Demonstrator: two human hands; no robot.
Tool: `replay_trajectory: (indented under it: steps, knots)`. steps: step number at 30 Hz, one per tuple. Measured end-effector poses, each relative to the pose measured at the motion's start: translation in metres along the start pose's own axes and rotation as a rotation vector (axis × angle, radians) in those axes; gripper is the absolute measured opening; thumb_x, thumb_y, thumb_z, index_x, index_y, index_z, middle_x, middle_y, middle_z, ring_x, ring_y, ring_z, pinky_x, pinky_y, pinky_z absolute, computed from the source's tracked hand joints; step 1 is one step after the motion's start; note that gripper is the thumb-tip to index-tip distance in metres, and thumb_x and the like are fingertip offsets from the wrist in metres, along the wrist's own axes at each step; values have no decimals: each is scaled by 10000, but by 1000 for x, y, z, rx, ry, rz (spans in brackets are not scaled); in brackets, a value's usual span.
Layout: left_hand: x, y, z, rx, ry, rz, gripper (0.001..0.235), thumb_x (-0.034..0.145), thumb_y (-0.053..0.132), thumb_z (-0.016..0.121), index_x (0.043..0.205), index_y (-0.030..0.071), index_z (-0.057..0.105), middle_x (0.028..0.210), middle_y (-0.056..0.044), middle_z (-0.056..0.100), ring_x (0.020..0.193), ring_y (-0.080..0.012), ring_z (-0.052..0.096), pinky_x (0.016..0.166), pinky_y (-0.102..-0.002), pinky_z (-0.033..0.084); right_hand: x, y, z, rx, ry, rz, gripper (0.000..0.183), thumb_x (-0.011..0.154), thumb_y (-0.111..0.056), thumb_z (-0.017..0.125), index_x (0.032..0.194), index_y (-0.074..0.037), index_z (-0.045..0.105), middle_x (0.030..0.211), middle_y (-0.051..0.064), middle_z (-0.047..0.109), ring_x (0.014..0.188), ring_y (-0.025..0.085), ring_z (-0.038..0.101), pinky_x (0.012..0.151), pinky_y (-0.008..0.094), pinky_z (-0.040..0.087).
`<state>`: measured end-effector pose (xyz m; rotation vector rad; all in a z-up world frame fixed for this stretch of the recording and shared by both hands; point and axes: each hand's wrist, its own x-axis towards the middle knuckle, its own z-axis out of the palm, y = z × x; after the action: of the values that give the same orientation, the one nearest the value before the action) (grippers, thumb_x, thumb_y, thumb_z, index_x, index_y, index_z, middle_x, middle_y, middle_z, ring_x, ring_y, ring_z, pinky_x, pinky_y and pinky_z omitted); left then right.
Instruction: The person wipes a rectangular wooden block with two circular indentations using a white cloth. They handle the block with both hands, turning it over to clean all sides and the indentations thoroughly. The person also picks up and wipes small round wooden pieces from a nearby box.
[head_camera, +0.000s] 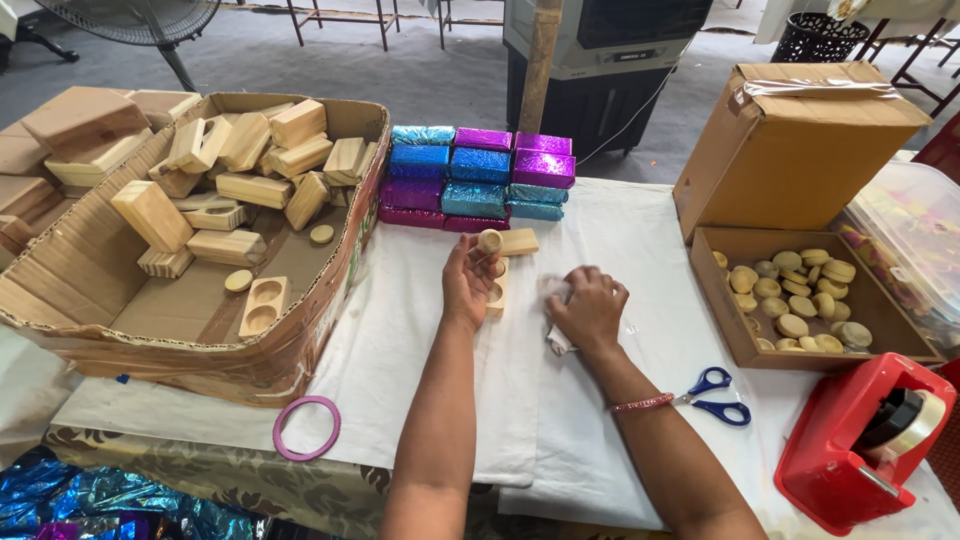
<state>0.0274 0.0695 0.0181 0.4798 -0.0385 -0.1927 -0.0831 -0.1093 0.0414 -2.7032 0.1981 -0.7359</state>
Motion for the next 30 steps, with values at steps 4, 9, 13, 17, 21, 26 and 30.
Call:
replay_trajectory:
  steps: [4,9,13,17,21,26,30]
  knots:
    - [14,-16,-17,370,20,223,199,960,167,689,1091,20,657,898,-82,695,755,-173,671,659,-314,548,1,0,1,140,212,-181,443,815,-260,722,1178,-22,633,1290,208,578,1202,352,536,1021,500,360]
    - [-9,-9,2,1229,301,583,159,902,183,676,992,59,720,924,-63,739,835,-174,719,765,-331,572,31,6,37,399,129,-202,435,940,-179,630,1347,-38,574,1437,198,559,1295,373,550,1057,440,459]
    - [5,-19,-17,1251,262,550,354,983,329,548,1211,83,660,1163,-94,720,1057,-226,699,912,-353,533,69,24,88,706,-92,44,515,1021,-293,563,1471,-53,498,1464,158,550,1282,299,579,1049,390,471]
    - [3,-16,-13,1105,76,478,672,1029,546,363,1529,102,422,1515,-148,524,1329,-274,579,1086,-373,435,73,14,86,1016,-211,219,572,1064,-439,503,1475,-42,537,1361,131,656,1198,210,587,1000,335,467]
    - [3,-20,-17,1134,-2,476,788,1047,655,283,1619,112,300,1629,-175,394,1451,-308,452,1173,-389,343,56,22,84,1117,-152,279,579,1054,-476,513,1366,-10,654,1238,116,730,1092,204,636,939,323,500]
    - [-7,-13,-6,1093,35,389,831,995,697,229,1630,163,268,1629,-150,383,1397,-298,509,1154,-379,368,41,15,74,826,2,227,537,1037,-483,553,1212,-18,756,1017,125,792,977,175,731,867,299,533]
    - [-4,-13,-9,1119,42,406,838,992,711,213,1628,169,273,1629,-148,389,1404,-295,502,1159,-380,364,37,-6,61,716,-34,260,511,1018,-485,542,1235,-66,738,1030,138,790,970,205,737,866,331,541]
